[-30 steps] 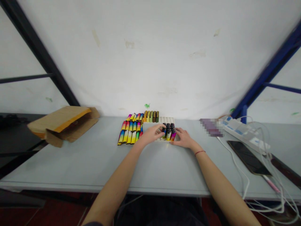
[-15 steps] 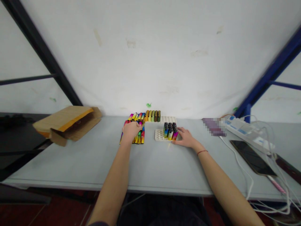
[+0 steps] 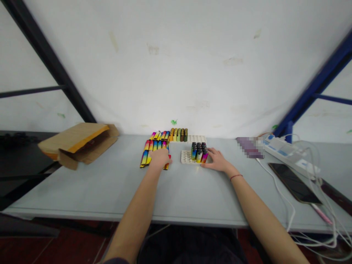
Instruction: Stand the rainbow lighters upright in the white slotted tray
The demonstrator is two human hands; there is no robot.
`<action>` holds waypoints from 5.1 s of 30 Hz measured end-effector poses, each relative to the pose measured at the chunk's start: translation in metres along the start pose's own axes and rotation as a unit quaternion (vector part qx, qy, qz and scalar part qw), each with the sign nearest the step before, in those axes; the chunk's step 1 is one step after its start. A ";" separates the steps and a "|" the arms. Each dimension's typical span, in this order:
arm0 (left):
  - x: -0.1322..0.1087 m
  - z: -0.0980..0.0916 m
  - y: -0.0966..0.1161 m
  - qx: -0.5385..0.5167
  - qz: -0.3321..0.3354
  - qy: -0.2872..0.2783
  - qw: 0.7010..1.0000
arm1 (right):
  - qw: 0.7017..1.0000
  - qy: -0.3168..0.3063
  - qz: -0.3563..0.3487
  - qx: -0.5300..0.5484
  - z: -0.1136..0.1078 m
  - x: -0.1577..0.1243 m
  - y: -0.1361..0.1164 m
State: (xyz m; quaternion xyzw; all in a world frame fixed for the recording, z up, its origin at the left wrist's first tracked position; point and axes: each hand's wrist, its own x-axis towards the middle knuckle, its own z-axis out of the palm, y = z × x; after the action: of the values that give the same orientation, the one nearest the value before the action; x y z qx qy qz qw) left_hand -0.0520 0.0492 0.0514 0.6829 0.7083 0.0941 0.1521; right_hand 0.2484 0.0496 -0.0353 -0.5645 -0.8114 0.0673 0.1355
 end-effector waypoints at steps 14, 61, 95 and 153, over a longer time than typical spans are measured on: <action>0.003 0.010 0.009 -0.087 0.037 0.037 0.995 | 1.000 0.004 -0.003 -0.002 0.000 0.000 0.001; 0.000 0.030 0.051 -0.805 -0.064 -0.049 0.587 | 1.000 -0.001 -0.002 0.001 -0.001 0.000 0.000; 0.012 0.054 0.040 -0.407 0.284 0.009 0.868 | 0.996 0.054 0.059 -0.031 -0.006 0.005 -0.010; 0.010 0.031 0.026 -0.391 0.096 -0.090 0.911 | 0.999 0.016 0.022 0.020 -0.015 0.002 -0.008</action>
State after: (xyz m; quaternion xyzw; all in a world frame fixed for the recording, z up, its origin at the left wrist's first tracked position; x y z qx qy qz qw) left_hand -0.0168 0.0580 0.0306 0.6394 0.5292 0.3155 0.4600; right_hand 0.2454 0.0481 -0.0185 -0.5803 -0.7953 0.0773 0.1576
